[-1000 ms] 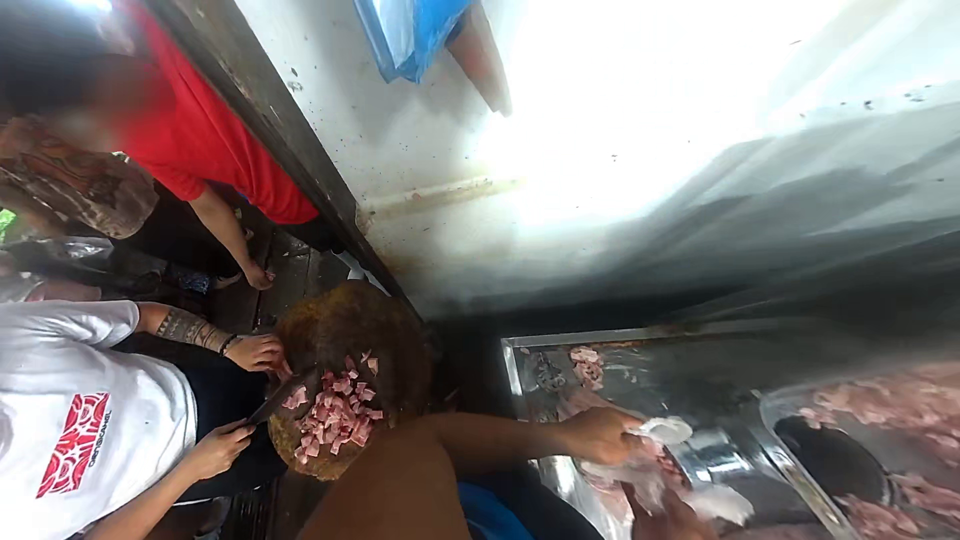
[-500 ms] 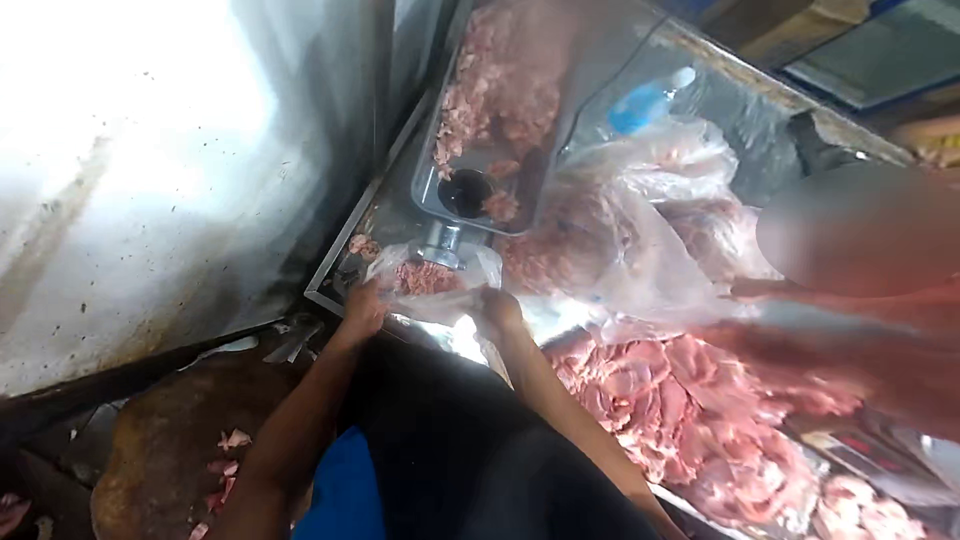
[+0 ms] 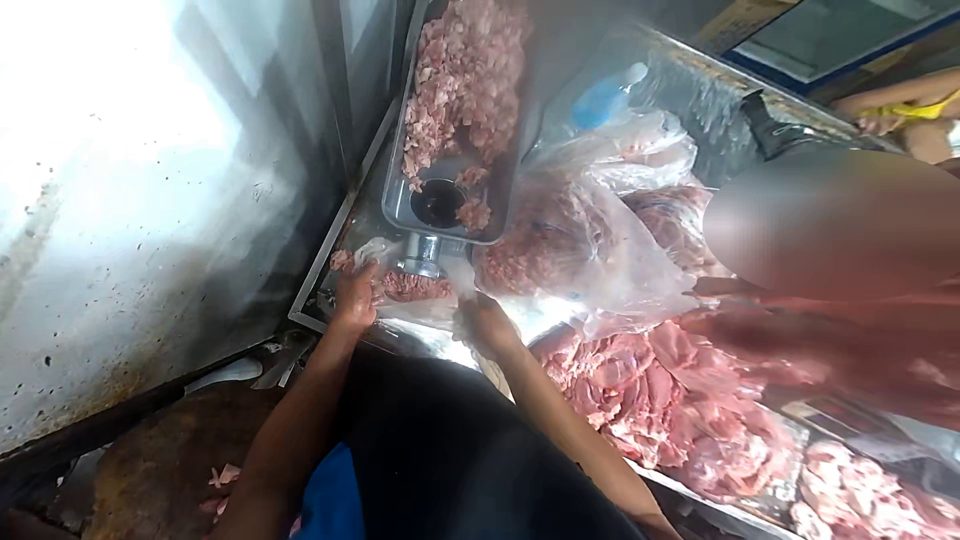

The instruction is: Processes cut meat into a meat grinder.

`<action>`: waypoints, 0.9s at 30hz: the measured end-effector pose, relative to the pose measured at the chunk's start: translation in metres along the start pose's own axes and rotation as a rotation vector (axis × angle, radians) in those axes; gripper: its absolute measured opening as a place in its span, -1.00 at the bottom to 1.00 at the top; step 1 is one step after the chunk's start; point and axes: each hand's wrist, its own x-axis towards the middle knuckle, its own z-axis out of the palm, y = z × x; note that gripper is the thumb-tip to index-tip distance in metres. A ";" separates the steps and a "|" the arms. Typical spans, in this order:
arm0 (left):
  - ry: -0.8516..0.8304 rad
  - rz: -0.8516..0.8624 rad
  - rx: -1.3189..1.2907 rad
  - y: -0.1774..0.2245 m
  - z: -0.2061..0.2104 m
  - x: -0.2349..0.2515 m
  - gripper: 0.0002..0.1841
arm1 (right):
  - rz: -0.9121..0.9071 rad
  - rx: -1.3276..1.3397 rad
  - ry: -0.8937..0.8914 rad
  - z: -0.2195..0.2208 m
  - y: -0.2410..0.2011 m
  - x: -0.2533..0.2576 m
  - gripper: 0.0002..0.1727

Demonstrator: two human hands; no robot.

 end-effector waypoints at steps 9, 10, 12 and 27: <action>0.010 -0.076 0.219 -0.025 0.002 -0.012 -0.57 | -0.952 -0.786 0.549 0.009 -0.117 -0.050 -0.70; 0.027 -0.082 0.214 -0.024 0.005 -0.012 -0.60 | -1.007 -0.833 0.497 0.017 -0.137 -0.043 -0.70; 0.012 -0.059 0.256 -0.018 0.008 -0.010 -0.56 | -0.992 -0.997 0.358 0.037 -0.174 -0.008 -0.65; -0.042 -0.058 0.300 -0.019 -0.011 -0.010 -0.58 | -0.381 -1.833 0.081 0.065 -0.184 0.031 -0.56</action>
